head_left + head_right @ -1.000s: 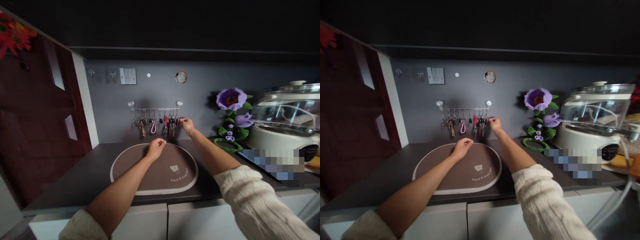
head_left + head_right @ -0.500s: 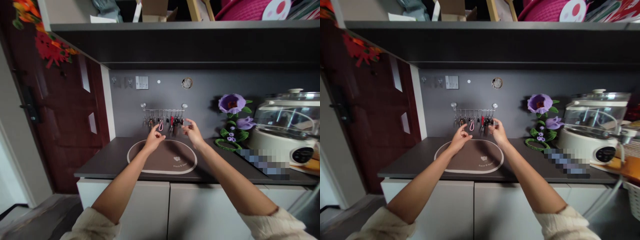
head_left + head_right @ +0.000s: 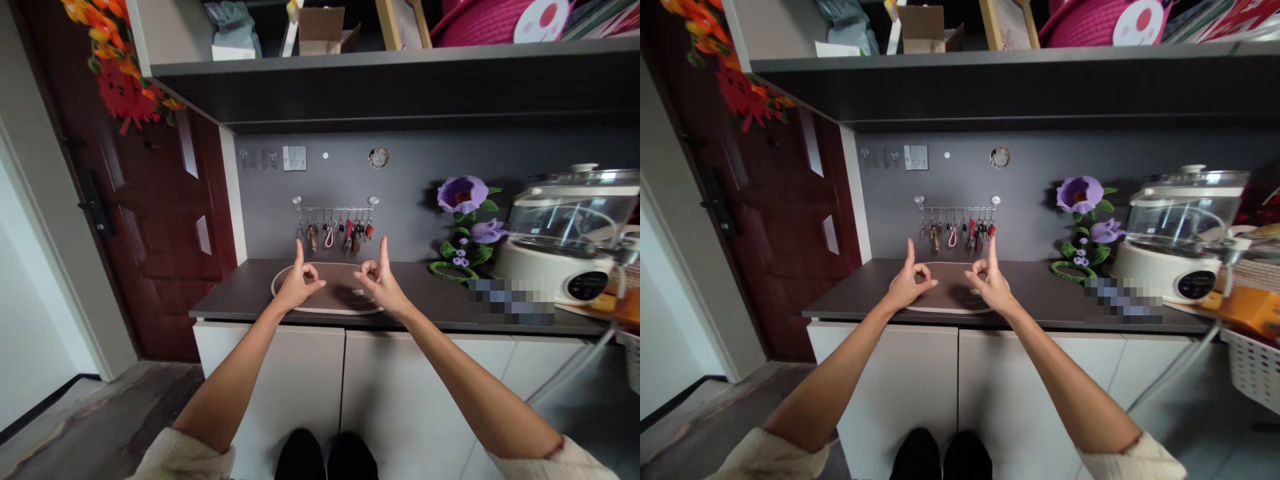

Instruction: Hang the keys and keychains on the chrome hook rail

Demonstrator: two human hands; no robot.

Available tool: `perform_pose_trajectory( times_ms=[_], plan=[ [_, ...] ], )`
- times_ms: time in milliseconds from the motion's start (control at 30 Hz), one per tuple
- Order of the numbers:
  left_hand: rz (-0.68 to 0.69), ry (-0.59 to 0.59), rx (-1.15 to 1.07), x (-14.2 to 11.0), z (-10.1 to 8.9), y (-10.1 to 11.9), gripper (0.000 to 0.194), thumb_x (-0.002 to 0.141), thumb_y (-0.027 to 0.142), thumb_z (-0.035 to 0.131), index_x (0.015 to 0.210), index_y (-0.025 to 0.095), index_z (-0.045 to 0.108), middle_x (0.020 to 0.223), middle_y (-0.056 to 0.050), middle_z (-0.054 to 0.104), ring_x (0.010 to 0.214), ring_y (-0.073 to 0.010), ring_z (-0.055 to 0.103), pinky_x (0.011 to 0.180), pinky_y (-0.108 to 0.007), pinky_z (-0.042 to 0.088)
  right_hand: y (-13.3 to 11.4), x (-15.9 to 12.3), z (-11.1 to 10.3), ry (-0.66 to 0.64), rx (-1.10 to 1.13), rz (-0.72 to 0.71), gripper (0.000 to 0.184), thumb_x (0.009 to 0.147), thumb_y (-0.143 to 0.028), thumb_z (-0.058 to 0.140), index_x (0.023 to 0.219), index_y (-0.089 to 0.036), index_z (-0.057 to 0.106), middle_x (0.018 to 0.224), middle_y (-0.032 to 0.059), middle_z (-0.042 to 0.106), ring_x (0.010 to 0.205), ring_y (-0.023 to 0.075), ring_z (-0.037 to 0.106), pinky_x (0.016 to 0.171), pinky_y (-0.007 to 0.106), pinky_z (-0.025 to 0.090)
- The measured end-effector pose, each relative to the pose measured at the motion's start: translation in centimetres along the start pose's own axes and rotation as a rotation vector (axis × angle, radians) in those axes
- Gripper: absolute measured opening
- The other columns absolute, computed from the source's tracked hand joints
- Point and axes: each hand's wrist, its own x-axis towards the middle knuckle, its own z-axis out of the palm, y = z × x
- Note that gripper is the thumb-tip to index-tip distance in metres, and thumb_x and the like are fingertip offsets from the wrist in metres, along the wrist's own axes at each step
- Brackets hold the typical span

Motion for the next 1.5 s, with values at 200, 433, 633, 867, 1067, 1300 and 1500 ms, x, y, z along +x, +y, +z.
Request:
perform_pose_trajectory(
  times_ms=[200, 433, 633, 867, 1067, 1300, 1500],
  plan=[
    [-0.088, 0.207, -0.065, 2.5, -1.2, -2.5, 0.091, 0.063, 0.030, 0.061, 0.132, 0.022, 0.003, 0.069, 0.003, 0.053, 0.067, -0.0083, 0.050, 0.074, -0.025, 0.037, 1.3, 2.2, -1.4, 0.019, -0.065, 0.017, 0.079, 0.066, -0.031, 0.058, 0.132, -0.025, 0.014, 0.070, -0.0027, 0.051, 0.065, 0.0103, 0.048, 0.070, 0.026, 0.041],
    [-0.463, 0.427, -0.100, 10.5, -3.7, -9.0, 0.084, 0.046, 0.039, 0.071, 0.118, 0.016, 0.036, 0.115, -0.014, 0.046, 0.104, -0.0218, 0.045, 0.081, -0.029, 0.036, 7.6, 11.2, -5.2, 0.286, -0.189, 0.323, 0.065, 0.056, -0.042, 0.064, 0.112, -0.016, 0.043, 0.100, 0.0081, 0.053, 0.088, 0.0167, 0.051, 0.079, 0.030, 0.040],
    [-0.583, 0.450, -0.192, 16.3, -3.2, -14.2, 0.080, 0.039, 0.043, 0.073, 0.108, 0.015, 0.042, 0.117, -0.017, 0.046, 0.102, -0.0234, 0.048, 0.078, -0.031, 0.038, 13.1, 17.0, -5.5, 0.417, -0.107, 0.445, 0.070, 0.045, -0.043, 0.070, 0.103, -0.015, 0.042, 0.104, 0.0093, 0.052, 0.093, 0.0168, 0.050, 0.080, 0.027, 0.040],
    [-0.443, 0.316, -0.450, 18.7, -0.3, -15.7, 0.048, 0.047, 0.033, 0.072, 0.086, 0.016, 0.049, 0.082, -0.004, 0.060, 0.070, -0.0122, 0.057, 0.069, -0.028, 0.042, 15.7, 18.3, -2.1, 0.437, 0.085, 0.400, 0.059, 0.048, -0.046, 0.067, 0.094, -0.020, 0.041, 0.093, 0.0031, 0.056, 0.078, 0.0138, 0.054, 0.068, 0.025, 0.045],
    [-0.406, 0.327, -0.702, 19.7, 2.1, -15.0, 0.056, 0.047, 0.028, 0.074, 0.088, 0.022, 0.036, 0.081, 0.001, 0.057, 0.063, -0.0107, 0.058, 0.064, -0.030, 0.046, 16.5, 19.0, 0.6, 0.531, 0.314, 0.267, 0.055, 0.052, -0.044, 0.066, 0.093, -0.022, 0.038, 0.084, -0.0021, 0.055, 0.072, 0.0116, 0.055, 0.067, 0.026, 0.045],
    [-0.365, 0.444, -0.924, 20.5, 4.9, -14.1, 0.052, 0.058, 0.033, 0.067, 0.086, 0.027, 0.024, 0.081, 0.004, 0.053, 0.060, -0.0104, 0.059, 0.057, -0.032, 0.050, 16.6, 19.6, 2.1, 0.723, 0.297, 0.206, 0.051, 0.053, -0.043, 0.064, 0.090, -0.022, 0.035, 0.079, -0.0030, 0.055, 0.069, 0.0105, 0.054, 0.067, 0.025, 0.044],
    [-0.548, 0.682, -0.925, 21.7, 4.4, -11.6, 0.029, 0.076, 0.038, 0.046, 0.088, 0.025, 0.022, 0.067, 0.004, 0.048, 0.044, -0.0091, 0.052, 0.043, -0.027, 0.046, 14.9, 19.6, 0.2, 0.790, 0.131, 0.370, 0.044, 0.060, -0.050, 0.054, 0.086, -0.021, 0.034, 0.083, 0.0013, 0.055, 0.069, 0.0126, 0.054, 0.059, 0.025, 0.044]
  ],
)
